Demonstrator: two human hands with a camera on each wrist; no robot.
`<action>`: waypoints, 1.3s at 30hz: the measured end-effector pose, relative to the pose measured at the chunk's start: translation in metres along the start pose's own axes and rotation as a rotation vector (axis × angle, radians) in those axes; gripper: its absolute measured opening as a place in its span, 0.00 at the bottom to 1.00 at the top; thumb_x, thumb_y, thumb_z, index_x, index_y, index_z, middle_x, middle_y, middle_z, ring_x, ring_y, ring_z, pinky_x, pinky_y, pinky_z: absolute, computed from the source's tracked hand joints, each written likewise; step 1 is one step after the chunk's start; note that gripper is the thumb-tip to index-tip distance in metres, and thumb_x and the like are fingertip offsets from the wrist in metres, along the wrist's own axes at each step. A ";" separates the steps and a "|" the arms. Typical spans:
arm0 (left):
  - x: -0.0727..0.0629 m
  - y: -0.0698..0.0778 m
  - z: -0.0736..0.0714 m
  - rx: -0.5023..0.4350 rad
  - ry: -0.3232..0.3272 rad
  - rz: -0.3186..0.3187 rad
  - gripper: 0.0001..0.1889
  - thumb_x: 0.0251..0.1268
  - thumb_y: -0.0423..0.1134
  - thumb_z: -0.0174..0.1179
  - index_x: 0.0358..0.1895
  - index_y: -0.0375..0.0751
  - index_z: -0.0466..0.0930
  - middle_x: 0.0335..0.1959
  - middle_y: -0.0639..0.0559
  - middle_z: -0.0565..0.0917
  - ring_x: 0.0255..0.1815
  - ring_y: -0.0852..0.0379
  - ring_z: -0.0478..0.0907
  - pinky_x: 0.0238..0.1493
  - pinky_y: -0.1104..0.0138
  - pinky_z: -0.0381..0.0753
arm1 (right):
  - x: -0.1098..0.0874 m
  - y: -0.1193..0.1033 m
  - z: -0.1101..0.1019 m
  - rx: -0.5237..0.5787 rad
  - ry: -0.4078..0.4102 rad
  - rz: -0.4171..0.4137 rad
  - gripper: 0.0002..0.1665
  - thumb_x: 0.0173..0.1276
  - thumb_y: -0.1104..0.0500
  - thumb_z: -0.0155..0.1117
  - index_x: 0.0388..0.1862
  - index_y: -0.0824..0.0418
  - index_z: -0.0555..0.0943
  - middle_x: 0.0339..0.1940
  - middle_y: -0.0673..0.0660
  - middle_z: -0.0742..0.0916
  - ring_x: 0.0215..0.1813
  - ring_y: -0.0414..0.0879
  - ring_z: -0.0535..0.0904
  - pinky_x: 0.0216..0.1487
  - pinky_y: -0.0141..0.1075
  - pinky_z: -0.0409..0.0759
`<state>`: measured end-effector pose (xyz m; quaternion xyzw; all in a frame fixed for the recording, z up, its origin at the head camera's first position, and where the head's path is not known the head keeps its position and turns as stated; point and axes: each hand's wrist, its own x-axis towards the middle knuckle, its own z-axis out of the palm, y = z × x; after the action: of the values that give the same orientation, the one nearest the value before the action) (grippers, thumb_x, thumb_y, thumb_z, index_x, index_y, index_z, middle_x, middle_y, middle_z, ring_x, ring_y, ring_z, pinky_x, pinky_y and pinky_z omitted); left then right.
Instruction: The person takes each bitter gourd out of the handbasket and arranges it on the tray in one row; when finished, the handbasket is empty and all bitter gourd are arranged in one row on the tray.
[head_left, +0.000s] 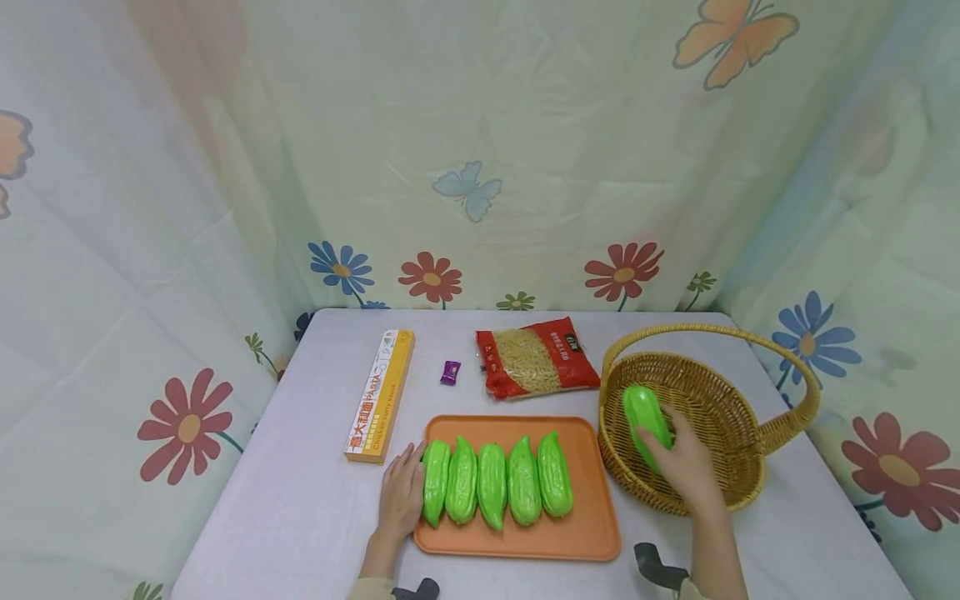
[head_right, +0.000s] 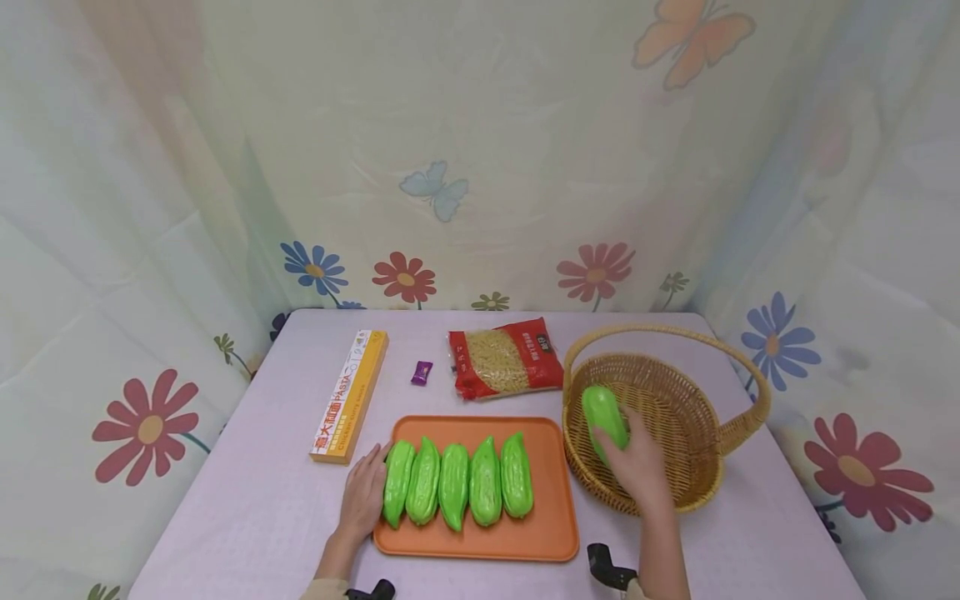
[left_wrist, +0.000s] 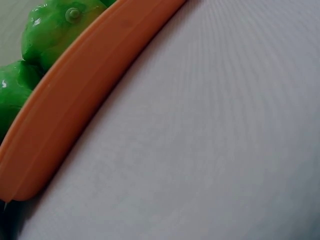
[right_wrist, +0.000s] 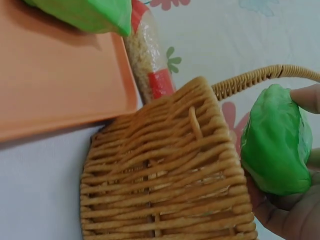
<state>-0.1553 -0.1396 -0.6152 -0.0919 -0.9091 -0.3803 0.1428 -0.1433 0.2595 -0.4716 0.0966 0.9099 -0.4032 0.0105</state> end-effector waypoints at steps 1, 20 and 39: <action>0.000 0.000 0.000 -0.001 -0.002 -0.002 0.22 0.73 0.40 0.35 0.63 0.36 0.66 0.62 0.38 0.69 0.65 0.41 0.60 0.65 0.49 0.51 | 0.000 -0.002 0.000 -0.001 -0.002 -0.005 0.50 0.66 0.38 0.49 0.71 0.69 0.44 0.61 0.76 0.65 0.56 0.69 0.67 0.48 0.60 0.72; 0.002 0.001 0.000 0.003 -0.013 -0.011 0.22 0.74 0.41 0.34 0.64 0.36 0.65 0.62 0.40 0.69 0.66 0.42 0.59 0.66 0.50 0.50 | -0.003 -0.020 0.032 0.015 0.027 -0.179 0.41 0.67 0.46 0.54 0.68 0.68 0.55 0.53 0.73 0.74 0.48 0.63 0.75 0.42 0.51 0.77; 0.000 0.001 0.000 0.006 -0.013 -0.018 0.22 0.73 0.41 0.34 0.64 0.37 0.65 0.62 0.40 0.69 0.66 0.42 0.60 0.66 0.49 0.50 | -0.018 -0.022 0.090 -0.099 0.046 -0.282 0.37 0.65 0.58 0.57 0.65 0.75 0.56 0.55 0.76 0.72 0.55 0.68 0.70 0.50 0.58 0.72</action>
<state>-0.1553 -0.1392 -0.6143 -0.0859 -0.9119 -0.3784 0.1339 -0.1353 0.1758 -0.5148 -0.0234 0.9332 -0.3531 -0.0625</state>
